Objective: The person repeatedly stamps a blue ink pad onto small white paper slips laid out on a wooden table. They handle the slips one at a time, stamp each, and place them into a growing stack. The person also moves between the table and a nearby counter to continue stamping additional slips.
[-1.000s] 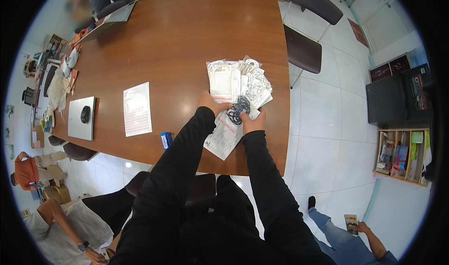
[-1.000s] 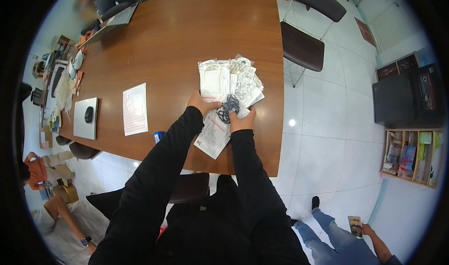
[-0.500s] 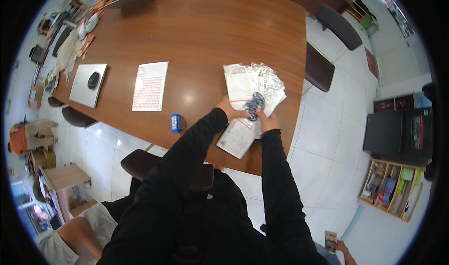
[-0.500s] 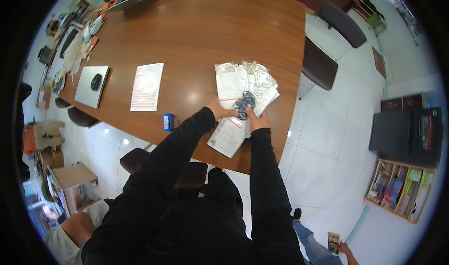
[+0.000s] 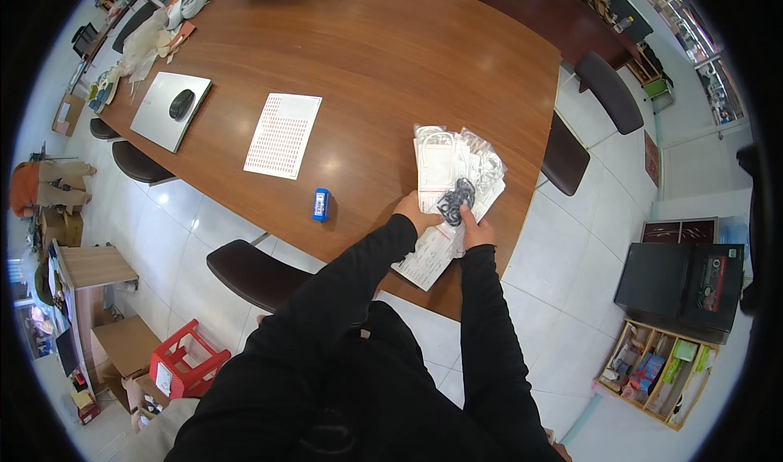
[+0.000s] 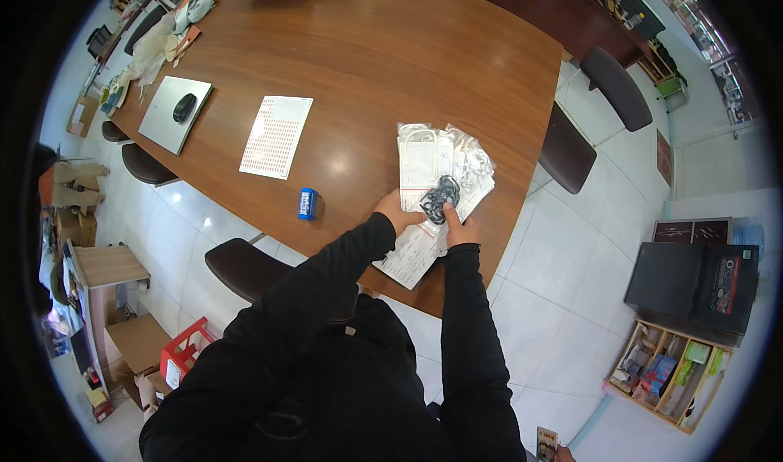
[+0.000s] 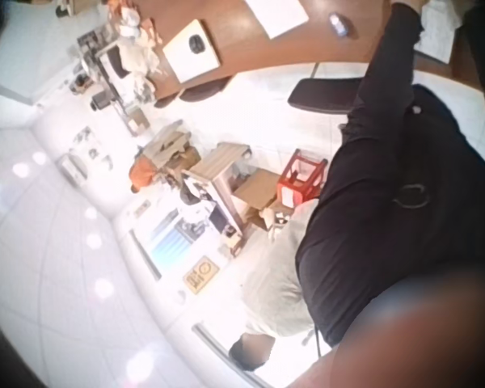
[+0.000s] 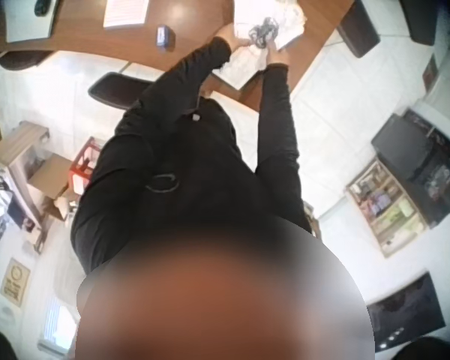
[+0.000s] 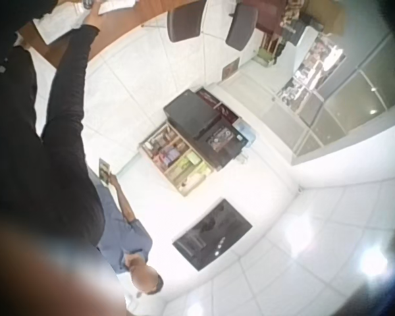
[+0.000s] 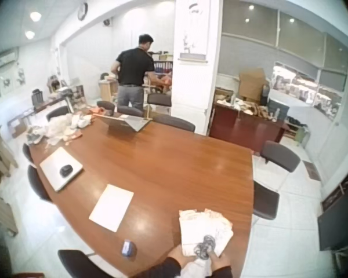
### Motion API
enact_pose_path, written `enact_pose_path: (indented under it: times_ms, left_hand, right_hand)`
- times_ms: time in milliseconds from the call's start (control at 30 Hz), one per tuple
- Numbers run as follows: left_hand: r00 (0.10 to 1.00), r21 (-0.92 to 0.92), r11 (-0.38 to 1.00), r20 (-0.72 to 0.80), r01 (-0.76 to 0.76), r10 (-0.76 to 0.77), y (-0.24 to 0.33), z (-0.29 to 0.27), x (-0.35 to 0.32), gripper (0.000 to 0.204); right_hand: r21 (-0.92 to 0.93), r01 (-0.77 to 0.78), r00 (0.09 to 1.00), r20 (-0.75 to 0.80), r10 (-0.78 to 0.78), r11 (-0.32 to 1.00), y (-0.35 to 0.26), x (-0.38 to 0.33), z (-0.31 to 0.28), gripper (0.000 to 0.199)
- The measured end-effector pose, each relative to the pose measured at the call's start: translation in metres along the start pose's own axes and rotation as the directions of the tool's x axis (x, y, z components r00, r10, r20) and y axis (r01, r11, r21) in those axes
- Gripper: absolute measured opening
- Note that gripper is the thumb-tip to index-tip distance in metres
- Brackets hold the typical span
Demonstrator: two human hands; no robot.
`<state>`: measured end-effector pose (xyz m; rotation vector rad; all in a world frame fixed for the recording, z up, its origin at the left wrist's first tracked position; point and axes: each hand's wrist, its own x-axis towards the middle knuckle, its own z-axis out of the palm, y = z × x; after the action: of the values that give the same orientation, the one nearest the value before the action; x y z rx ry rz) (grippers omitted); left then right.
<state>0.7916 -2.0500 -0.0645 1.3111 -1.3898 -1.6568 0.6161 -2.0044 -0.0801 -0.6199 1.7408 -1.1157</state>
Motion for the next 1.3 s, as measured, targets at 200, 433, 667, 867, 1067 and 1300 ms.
enact_pose_path:
  times_ms: [200, 433, 667, 867, 1067, 1300]
  left_hand:
    - [0.987, -0.155, 0.985, 0.15, 0.074, -0.05, 0.006, -0.024, -0.013, 0.05]
    - [0.996, -0.435, 0.898, 0.008, -0.073, 0.085, 0.071, -0.13, -0.074, 0.047]
    - [0.92, -0.45, 0.827, -0.347, -0.336, 0.184, 0.111, -0.209, -0.148, 0.05]
    - [0.905, -0.425, 0.848, -0.404, -0.318, 0.137, 0.111, -0.216, -0.194, 0.049]
    - [0.9, -0.408, 0.868, -0.426, -0.284, 0.094, 0.093, -0.217, -0.216, 0.045]
    - [0.964, -0.539, 0.822, -0.262, -0.185, 0.045, 0.081, -0.22, -0.238, 0.05]
  right_hand:
    - [0.24, 0.174, 0.985, -0.057, -0.165, 0.955, -0.011, -0.028, 0.023, 0.041]
    - [0.3, 0.355, 0.844, 0.304, -0.442, 0.885, -0.073, -0.069, 0.072, 0.043]
    - [-0.785, 0.329, 0.898, 0.088, -0.43, 0.526, -0.041, -0.006, 0.045, 0.092]
    - [-0.858, 0.419, 0.906, 0.375, -0.196, 0.296, -0.054, 0.023, 0.028, 0.109]
    - [-0.706, 0.335, 0.902, 0.431, 0.003, 0.624, -0.06, -0.006, 0.006, 0.062]
    - [-0.241, 0.625, 0.53, 0.829, -0.178, 0.743, -0.178, -0.062, 0.099, 0.043]
